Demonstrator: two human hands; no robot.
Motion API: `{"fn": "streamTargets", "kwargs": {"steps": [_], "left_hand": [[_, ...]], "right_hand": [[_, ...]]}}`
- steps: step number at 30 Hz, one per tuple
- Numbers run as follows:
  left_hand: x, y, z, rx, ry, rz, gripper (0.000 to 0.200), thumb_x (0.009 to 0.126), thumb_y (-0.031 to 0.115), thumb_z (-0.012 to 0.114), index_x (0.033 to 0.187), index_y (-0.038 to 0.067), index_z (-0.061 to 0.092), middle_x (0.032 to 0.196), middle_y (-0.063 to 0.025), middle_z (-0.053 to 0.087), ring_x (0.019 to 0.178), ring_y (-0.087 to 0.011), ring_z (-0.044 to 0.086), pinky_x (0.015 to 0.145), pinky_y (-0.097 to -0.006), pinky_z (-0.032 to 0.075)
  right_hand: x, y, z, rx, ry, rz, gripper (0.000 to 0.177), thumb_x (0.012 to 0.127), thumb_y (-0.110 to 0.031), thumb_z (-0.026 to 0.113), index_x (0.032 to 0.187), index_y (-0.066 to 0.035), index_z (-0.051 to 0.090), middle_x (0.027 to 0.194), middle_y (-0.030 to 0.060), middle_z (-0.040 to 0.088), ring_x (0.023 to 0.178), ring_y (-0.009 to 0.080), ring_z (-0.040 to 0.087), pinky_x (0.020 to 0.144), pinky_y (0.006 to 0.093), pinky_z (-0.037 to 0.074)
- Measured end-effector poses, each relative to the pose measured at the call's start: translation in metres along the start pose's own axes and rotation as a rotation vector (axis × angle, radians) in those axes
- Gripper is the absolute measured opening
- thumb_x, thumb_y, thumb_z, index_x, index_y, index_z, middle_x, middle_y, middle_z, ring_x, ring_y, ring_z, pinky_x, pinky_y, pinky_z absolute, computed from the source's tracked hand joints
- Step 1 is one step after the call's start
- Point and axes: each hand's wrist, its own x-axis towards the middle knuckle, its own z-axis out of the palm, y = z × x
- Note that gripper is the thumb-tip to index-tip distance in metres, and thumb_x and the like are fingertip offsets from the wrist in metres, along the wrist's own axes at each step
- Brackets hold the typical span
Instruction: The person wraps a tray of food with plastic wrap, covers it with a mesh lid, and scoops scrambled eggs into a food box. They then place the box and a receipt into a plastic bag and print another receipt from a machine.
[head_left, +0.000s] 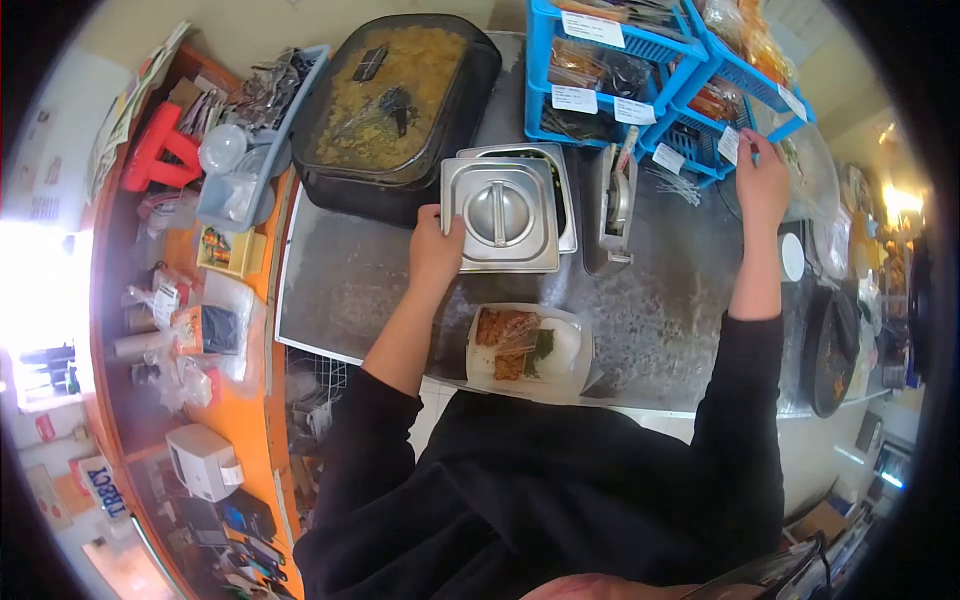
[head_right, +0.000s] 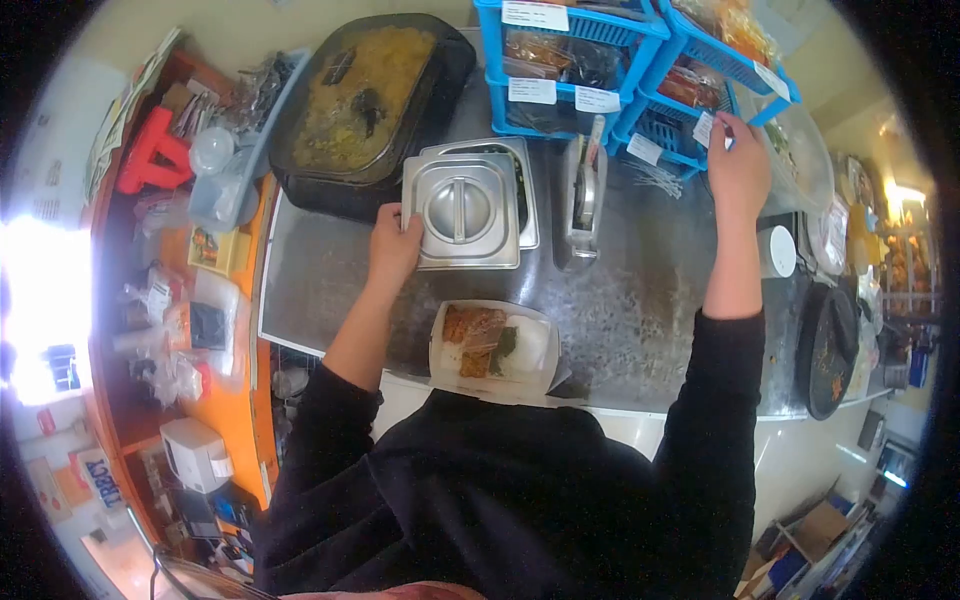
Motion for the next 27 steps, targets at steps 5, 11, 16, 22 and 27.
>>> {"fn": "streamTargets", "kwargs": {"steps": [5, 11, 16, 22, 27], "left_hand": [[0.005, 0.018, 0.022, 0.016, 0.190, 0.030, 0.034, 0.088, 0.020, 0.055, 0.109, -0.003, 0.043, 0.100, -0.0278, 0.058, 0.092, -0.0427, 0.058, 0.081, -0.0453, 0.045], [0.023, 0.004, 0.056, -0.104, 0.134, 0.014, 0.051, 0.085, 0.022, 0.059, 0.121, -0.005, 0.036, 0.122, -0.0284, 0.045, 0.114, -0.0399, 0.047, 0.094, -0.0444, 0.039], [0.042, -0.040, -0.004, -0.694, 0.545, -0.377, 0.065, 0.082, 0.032, 0.061, 0.130, -0.001, 0.032, 0.133, -0.0209, 0.035, 0.123, -0.0320, 0.038, 0.103, -0.0386, 0.032], [0.110, -0.118, -0.087, -1.573, 0.263, -0.763, 0.067, 0.088, 0.048, 0.042, 0.137, 0.003, 0.031, 0.140, -0.0159, 0.032, 0.129, -0.0281, 0.032, 0.110, -0.0418, 0.016], [0.099, -0.090, -0.101, -1.510, 0.161, -0.629, 0.056, 0.095, 0.044, 0.033, 0.135, 0.005, 0.035, 0.140, -0.0089, 0.037, 0.131, -0.0277, 0.033, 0.109, -0.0484, 0.019]], "right_hand": [[-0.042, -0.052, -0.024, 0.231, -0.018, -0.094, 0.017, 0.087, -0.022, 0.059, 0.096, -0.012, 0.068, 0.090, 0.0066, 0.064, 0.079, 0.0232, 0.061, 0.065, 0.0323, 0.046], [-0.084, -0.116, -0.028, 0.478, -0.204, -0.197, 0.012, 0.084, -0.015, 0.062, 0.093, -0.010, 0.068, 0.086, 0.0061, 0.062, 0.070, 0.0200, 0.059, 0.059, 0.0281, 0.044], [-0.118, -0.159, -0.025, 0.648, -0.325, -0.318, 0.012, 0.082, -0.009, 0.064, 0.093, -0.009, 0.068, 0.085, 0.0042, 0.061, 0.055, 0.0135, 0.051, 0.052, 0.0252, 0.040], [-0.148, -0.225, -0.025, 0.773, -0.568, -0.286, 0.012, 0.082, -0.007, 0.063, 0.093, -0.007, 0.067, 0.081, 0.0042, 0.059, 0.053, 0.0112, 0.050, 0.050, 0.0241, 0.039], [-0.155, -0.271, -0.023, 0.709, -0.648, -0.361, 0.012, 0.082, -0.009, 0.062, 0.093, -0.007, 0.066, 0.082, 0.0045, 0.059, 0.056, 0.0143, 0.051, 0.053, 0.0256, 0.040]]}}
